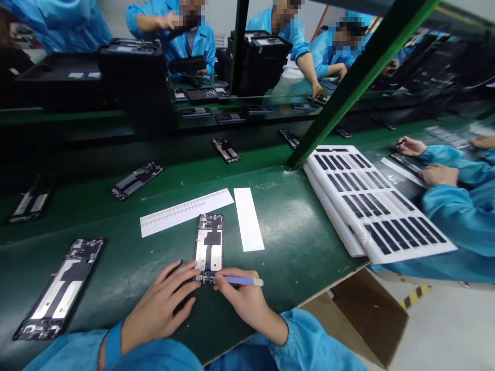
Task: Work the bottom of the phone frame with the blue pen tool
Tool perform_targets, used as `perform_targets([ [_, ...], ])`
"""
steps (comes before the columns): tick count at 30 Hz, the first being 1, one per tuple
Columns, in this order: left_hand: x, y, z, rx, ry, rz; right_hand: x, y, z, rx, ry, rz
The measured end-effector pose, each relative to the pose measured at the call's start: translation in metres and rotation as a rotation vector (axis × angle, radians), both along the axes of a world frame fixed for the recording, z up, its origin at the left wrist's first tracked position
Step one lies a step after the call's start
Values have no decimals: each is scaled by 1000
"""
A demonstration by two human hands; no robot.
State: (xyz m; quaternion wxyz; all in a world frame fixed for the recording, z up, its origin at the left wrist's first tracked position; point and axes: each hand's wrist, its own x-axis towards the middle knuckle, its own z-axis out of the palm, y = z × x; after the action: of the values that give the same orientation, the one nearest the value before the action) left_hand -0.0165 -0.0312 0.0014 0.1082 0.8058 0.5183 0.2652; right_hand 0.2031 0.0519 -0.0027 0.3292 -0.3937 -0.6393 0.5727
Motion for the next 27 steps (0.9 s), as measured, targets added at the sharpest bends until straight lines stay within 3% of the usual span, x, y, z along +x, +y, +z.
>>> perform_targets([
  [7, 0, 0, 2, 7, -33, -12, 0, 1, 2, -26, 8, 16],
  [13, -1, 1, 1, 3, 49, 20, -4, 4, 5, -154, 168, -180],
  [19, 2, 4, -2, 41, 100, 40, -5, 7, 10, -171, 188, -276],
  [27, 3, 4, -5, 62, 49, 9, -5, 6, 8, -157, 168, -265],
])
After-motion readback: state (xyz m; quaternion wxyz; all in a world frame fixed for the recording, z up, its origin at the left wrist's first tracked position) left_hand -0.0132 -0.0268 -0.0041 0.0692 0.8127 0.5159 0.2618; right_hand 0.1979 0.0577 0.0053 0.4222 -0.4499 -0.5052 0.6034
